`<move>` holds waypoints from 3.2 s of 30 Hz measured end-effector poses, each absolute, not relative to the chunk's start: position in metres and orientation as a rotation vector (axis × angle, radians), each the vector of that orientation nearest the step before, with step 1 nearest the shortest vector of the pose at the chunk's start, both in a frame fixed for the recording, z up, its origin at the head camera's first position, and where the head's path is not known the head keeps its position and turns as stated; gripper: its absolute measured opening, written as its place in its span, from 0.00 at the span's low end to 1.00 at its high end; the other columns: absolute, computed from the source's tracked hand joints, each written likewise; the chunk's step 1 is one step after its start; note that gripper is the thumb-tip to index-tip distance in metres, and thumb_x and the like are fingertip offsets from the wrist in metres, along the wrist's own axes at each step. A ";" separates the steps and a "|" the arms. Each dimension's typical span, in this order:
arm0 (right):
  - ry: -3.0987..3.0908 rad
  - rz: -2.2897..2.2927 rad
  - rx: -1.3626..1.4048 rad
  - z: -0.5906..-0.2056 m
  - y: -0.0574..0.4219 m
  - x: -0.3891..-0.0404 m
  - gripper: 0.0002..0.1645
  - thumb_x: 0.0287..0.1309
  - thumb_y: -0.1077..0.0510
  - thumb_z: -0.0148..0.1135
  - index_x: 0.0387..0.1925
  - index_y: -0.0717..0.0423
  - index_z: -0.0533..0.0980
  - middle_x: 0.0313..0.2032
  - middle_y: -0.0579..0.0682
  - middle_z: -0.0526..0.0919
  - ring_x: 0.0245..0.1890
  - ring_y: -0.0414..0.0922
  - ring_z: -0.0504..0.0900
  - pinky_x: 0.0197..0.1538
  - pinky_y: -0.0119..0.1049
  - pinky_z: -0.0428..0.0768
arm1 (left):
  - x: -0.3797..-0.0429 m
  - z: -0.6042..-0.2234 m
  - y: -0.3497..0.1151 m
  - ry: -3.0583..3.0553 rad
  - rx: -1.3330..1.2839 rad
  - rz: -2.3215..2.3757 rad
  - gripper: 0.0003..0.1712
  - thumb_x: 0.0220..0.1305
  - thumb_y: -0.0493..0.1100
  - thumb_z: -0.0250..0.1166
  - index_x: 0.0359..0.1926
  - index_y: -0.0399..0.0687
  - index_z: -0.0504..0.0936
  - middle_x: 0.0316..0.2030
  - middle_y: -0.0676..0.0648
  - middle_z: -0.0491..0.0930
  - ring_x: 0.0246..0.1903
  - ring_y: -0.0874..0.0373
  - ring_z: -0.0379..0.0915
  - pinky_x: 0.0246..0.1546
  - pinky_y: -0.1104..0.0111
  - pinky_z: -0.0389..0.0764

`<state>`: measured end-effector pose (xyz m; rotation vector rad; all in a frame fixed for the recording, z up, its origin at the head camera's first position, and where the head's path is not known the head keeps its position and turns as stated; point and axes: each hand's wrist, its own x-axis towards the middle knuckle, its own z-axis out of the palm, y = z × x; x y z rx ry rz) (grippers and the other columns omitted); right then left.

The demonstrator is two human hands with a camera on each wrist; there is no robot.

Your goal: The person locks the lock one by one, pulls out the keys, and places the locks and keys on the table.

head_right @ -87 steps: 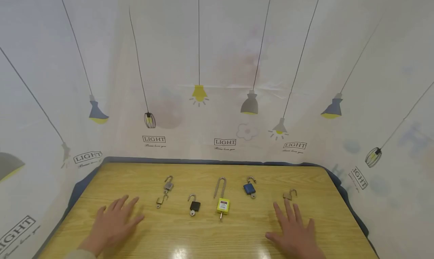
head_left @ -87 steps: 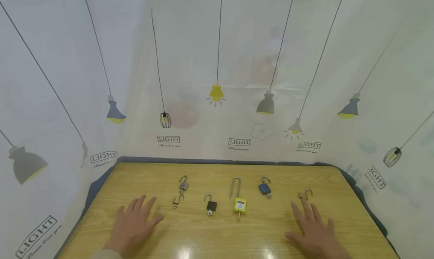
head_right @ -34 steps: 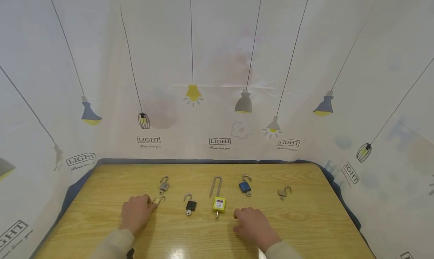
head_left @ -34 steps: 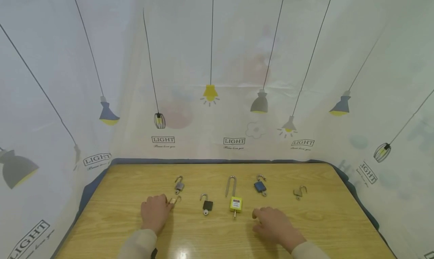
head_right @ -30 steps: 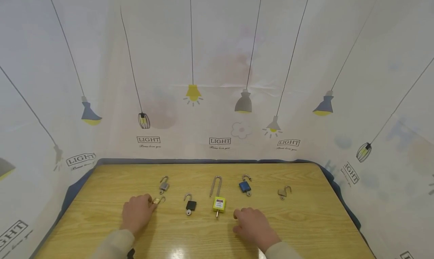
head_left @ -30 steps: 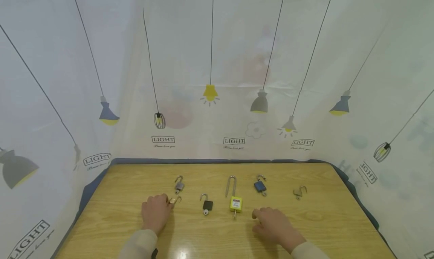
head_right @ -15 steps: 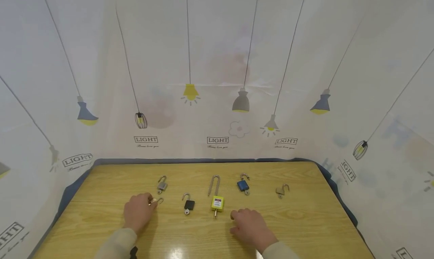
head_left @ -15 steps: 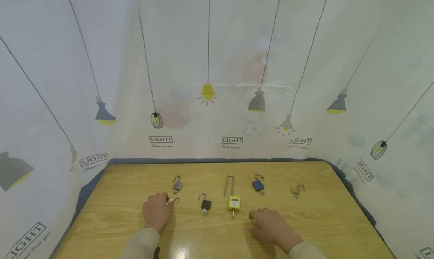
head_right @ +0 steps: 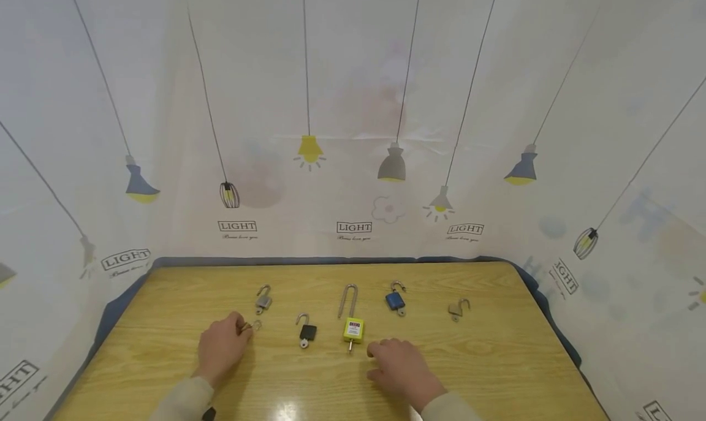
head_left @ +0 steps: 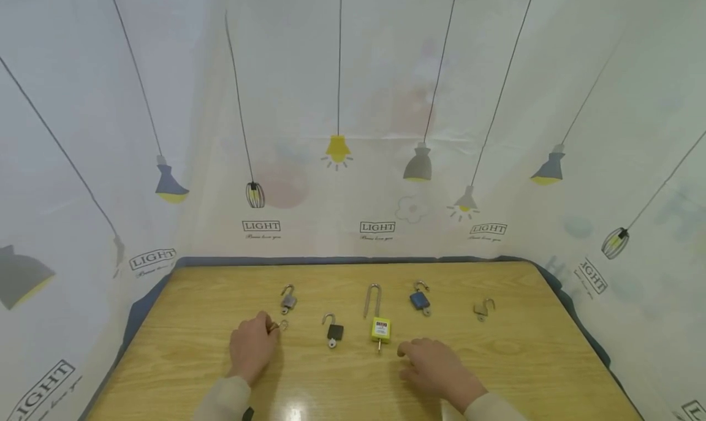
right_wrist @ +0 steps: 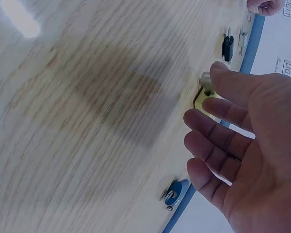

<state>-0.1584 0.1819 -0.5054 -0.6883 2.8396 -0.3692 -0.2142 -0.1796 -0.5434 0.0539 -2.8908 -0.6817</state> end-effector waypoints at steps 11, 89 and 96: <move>2.862 -0.471 -0.893 -0.504 0.160 -0.162 0.16 0.56 0.50 0.66 0.45 0.49 0.77 0.32 0.41 0.80 0.31 0.35 0.74 0.34 0.37 0.76 | -0.190 -0.523 -0.151 -2.899 -0.055 -0.970 0.09 0.57 0.47 0.69 0.35 0.52 0.77 0.29 0.55 0.79 0.27 0.63 0.69 0.29 0.66 0.72; 2.781 -1.547 -0.433 -0.498 0.086 -0.150 0.08 0.50 0.62 0.68 0.24 0.49 0.77 0.25 0.40 0.81 0.26 0.36 0.76 0.29 0.30 0.77 | -0.137 -0.517 -0.073 -2.603 -0.268 -1.748 0.08 0.53 0.46 0.71 0.30 0.48 0.83 0.26 0.53 0.81 0.25 0.62 0.72 0.28 0.73 0.75; 2.757 -1.484 -0.456 -0.496 0.093 -0.153 0.05 0.54 0.58 0.67 0.27 0.47 0.78 0.26 0.38 0.80 0.28 0.36 0.75 0.32 0.31 0.76 | -0.138 -0.521 -0.069 -2.618 -0.276 -1.691 0.08 0.54 0.47 0.71 0.33 0.50 0.84 0.27 0.55 0.82 0.28 0.63 0.73 0.31 0.72 0.74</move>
